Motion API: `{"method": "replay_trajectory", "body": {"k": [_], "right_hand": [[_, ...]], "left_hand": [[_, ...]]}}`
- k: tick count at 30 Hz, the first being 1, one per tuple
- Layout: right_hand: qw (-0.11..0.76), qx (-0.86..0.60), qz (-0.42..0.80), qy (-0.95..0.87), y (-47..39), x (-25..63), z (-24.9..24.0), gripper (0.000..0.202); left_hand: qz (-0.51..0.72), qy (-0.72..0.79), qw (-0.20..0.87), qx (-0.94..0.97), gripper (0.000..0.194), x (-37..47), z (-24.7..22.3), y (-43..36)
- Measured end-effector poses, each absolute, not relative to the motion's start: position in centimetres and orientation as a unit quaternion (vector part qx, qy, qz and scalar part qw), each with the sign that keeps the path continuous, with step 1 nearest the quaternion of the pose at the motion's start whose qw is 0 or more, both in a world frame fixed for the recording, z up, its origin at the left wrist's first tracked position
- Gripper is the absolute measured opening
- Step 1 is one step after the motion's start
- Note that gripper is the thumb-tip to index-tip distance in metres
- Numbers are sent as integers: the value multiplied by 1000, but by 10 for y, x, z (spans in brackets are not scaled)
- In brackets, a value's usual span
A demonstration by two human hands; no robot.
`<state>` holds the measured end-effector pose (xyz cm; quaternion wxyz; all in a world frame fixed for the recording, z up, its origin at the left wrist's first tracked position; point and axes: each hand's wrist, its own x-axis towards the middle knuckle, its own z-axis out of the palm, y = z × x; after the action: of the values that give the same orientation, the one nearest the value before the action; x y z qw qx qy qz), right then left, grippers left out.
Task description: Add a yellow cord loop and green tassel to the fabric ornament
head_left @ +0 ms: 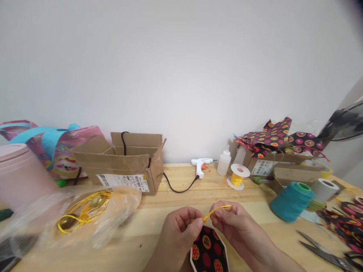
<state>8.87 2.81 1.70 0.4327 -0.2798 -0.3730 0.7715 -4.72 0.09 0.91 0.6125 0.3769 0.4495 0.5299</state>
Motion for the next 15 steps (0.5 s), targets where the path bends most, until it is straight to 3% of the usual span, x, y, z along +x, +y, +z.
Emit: {"method": "replay_trajectory", "body": {"k": [8, 10, 13, 15], "right_hand": [[407, -349, 715, -448, 35, 95, 15, 12], [456, -398, 621, -497, 37, 101, 16, 17], [569, -414, 369, -607, 36, 106, 22, 23], [561, -361, 201, -717, 31, 105, 26, 15]], "left_hand": [[516, 466, 601, 393, 20, -52, 7, 1], [520, 466, 597, 395, 21, -53, 4, 1], [529, 471, 576, 408, 22, -52, 4, 0], [533, 483, 549, 426, 22, -51, 7, -2]]}}
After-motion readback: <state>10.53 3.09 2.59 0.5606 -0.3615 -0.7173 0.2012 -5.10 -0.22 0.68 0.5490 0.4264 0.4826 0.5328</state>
